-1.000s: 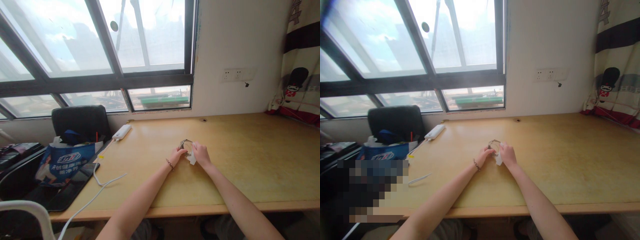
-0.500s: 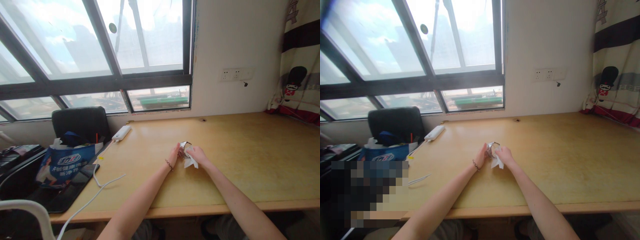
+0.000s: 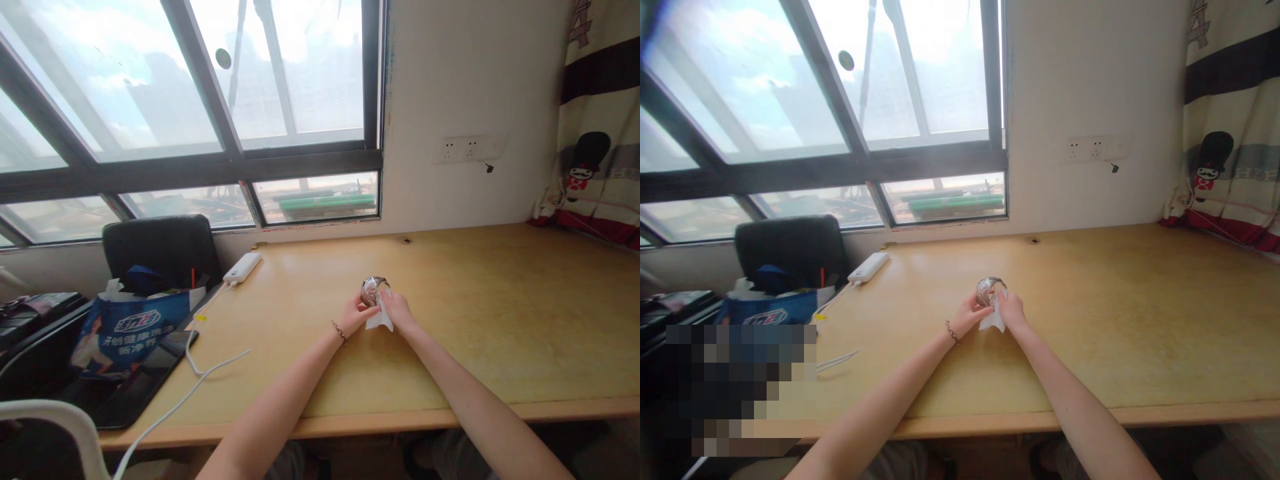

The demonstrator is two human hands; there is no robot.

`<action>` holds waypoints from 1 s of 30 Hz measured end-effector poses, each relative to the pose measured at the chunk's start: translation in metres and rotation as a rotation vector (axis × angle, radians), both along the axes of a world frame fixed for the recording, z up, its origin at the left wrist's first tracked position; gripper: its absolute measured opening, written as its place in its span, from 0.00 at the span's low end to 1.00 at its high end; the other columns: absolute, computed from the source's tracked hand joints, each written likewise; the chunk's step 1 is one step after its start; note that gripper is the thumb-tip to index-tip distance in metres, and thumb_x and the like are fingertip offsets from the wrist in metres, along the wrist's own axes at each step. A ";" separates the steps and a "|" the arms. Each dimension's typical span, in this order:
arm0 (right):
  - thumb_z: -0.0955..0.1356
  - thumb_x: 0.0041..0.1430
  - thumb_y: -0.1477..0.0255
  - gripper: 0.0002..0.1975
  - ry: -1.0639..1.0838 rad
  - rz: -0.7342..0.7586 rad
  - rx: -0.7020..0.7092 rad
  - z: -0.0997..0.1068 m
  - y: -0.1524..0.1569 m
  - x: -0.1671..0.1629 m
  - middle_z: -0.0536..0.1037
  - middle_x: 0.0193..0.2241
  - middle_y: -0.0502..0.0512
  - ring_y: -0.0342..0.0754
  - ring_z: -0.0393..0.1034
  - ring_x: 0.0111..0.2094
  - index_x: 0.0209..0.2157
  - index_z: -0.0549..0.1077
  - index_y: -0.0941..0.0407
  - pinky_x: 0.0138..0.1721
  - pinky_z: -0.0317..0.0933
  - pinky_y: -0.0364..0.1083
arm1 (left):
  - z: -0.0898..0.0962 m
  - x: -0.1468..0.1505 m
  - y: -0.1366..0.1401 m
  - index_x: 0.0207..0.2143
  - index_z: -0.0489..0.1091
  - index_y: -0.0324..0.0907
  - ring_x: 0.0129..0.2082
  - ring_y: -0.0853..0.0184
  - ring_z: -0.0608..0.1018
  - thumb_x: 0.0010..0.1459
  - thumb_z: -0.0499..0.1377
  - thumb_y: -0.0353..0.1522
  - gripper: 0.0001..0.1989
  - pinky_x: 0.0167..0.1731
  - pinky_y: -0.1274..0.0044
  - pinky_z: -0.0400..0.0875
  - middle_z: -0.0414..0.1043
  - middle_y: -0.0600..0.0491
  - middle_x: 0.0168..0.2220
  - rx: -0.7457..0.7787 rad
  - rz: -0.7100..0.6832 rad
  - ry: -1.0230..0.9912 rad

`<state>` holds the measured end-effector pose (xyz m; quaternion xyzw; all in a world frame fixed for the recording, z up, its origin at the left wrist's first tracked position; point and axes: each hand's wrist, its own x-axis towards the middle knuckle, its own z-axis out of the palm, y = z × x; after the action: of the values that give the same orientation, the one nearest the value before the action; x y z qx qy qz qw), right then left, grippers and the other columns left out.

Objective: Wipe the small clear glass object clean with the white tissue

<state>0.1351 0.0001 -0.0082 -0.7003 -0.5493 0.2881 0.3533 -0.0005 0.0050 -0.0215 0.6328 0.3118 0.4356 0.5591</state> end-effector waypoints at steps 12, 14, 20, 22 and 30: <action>0.54 0.60 0.68 0.18 -0.439 0.044 0.300 0.008 -0.009 0.006 0.75 0.25 0.61 0.46 0.68 0.26 0.29 0.71 0.60 0.26 0.50 0.41 | 0.006 -0.005 0.003 0.39 0.70 0.33 0.34 0.63 0.74 0.44 0.59 0.43 0.24 0.37 0.73 0.67 0.74 0.46 0.33 -0.131 0.106 0.025; 0.54 0.60 0.68 0.18 -0.444 0.054 0.317 0.009 -0.009 0.006 0.75 0.25 0.60 0.46 0.67 0.26 0.29 0.70 0.59 0.26 0.49 0.42 | 0.005 -0.005 0.004 0.35 0.72 0.33 0.31 0.63 0.74 0.45 0.58 0.45 0.23 0.35 0.74 0.67 0.74 0.46 0.30 -0.148 0.137 0.031; 0.55 0.59 0.68 0.17 -0.381 0.067 0.358 0.009 -0.008 0.007 0.74 0.23 0.57 0.45 0.66 0.24 0.26 0.70 0.58 0.26 0.48 0.41 | 0.002 -0.004 0.003 0.32 0.73 0.33 0.29 0.64 0.74 0.45 0.58 0.45 0.23 0.33 0.75 0.67 0.74 0.47 0.28 -0.122 0.190 0.041; 0.56 0.58 0.67 0.17 -0.338 0.075 0.352 0.008 -0.006 0.007 0.74 0.21 0.56 0.43 0.64 0.23 0.25 0.70 0.58 0.26 0.49 0.41 | 0.001 -0.004 0.003 0.32 0.73 0.33 0.30 0.64 0.73 0.46 0.57 0.45 0.22 0.33 0.75 0.66 0.74 0.47 0.29 -0.082 0.213 0.058; 0.62 0.51 0.66 0.13 -0.180 0.222 0.124 0.000 0.001 0.005 0.74 0.21 0.53 0.43 0.65 0.25 0.24 0.72 0.60 0.24 0.51 0.39 | 0.004 -0.003 0.001 0.36 0.71 0.35 0.33 0.64 0.72 0.47 0.57 0.42 0.20 0.34 0.76 0.65 0.73 0.50 0.32 0.065 0.189 0.083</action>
<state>0.1402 0.0011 -0.0083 -0.6353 -0.6694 0.2270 0.3111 -0.0034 0.0057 -0.0172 0.6360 0.3785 0.4697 0.4813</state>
